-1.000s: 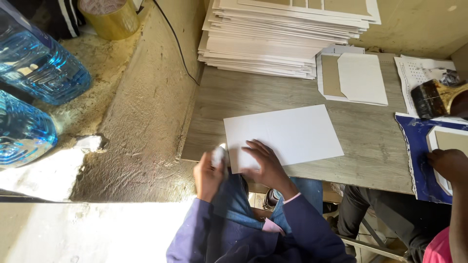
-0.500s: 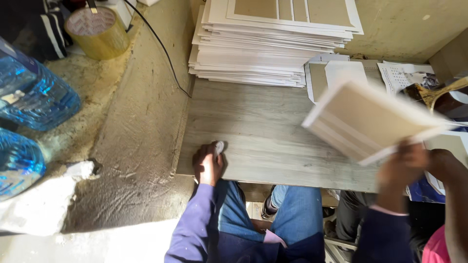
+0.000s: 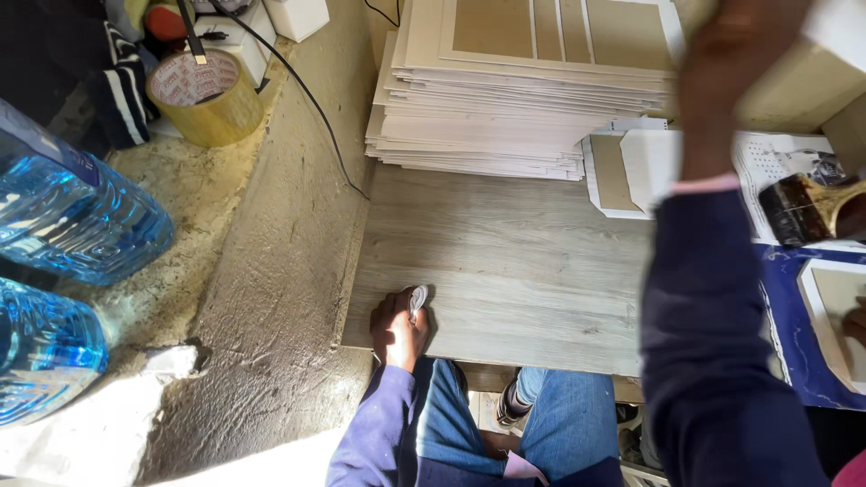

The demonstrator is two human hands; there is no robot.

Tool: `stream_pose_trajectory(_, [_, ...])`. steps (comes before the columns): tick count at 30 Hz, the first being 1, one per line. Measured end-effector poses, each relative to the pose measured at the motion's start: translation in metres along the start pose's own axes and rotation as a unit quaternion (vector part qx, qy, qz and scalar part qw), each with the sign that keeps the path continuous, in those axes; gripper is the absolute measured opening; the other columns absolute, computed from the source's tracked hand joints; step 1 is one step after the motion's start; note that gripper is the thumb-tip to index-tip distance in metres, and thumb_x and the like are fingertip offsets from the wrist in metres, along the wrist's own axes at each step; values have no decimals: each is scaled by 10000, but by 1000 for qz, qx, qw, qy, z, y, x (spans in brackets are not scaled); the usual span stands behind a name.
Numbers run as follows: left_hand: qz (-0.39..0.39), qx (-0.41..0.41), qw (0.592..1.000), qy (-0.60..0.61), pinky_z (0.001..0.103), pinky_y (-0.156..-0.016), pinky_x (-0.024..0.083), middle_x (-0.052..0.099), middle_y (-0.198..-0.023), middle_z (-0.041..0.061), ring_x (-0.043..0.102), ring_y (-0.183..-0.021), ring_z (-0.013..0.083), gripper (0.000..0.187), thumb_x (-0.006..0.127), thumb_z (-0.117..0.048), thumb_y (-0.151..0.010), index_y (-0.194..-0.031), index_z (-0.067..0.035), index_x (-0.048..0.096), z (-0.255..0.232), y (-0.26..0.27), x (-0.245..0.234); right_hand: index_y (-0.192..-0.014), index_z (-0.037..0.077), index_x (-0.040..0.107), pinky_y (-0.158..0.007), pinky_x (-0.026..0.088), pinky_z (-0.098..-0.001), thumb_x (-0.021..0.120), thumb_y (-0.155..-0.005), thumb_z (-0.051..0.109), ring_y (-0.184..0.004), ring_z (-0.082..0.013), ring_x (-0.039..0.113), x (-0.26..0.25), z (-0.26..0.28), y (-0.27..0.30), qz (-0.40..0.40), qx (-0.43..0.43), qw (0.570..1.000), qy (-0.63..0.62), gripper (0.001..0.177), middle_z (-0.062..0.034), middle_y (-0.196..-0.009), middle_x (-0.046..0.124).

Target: The person wipes a white sheet of paper with a small cloth, then picks up a larger board with three rectangular sections and wipes it with the same cloth. The person repeats this process, wiping the paper and the board multiple times while seated at a table.

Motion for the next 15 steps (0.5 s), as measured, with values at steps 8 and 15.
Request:
stream_pose_trajectory(8, [-24,19,999,11,373,-831,528,694,-916,25,671,-850,253,268,709,-155,-834,-1092,-199,763,-1,0,-5,-1213,87,820,-1025,476,-532,734,-1129,353,-1160,-366,725,51,204,48,351,12,903,-247,292,-121,-1279,802])
stream_pose_trajectory(15, [0,1,1000,8,390,-823,528,708,-963,6,683,-880,259,332,719,-175,-800,-1128,-220,757,-1,0,0,-1348,12,646,-1000,529,-531,785,-1114,299,-1190,-420,697,24,-16,71,169,119,977,59,395,-204,-1300,722])
Point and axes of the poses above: each hand's wrist, its own y-axis away from the middle knuckle, its own x-axis out of the palm, z = x × y, the point moved 2 cm from there along -y, towards the middle knuckle
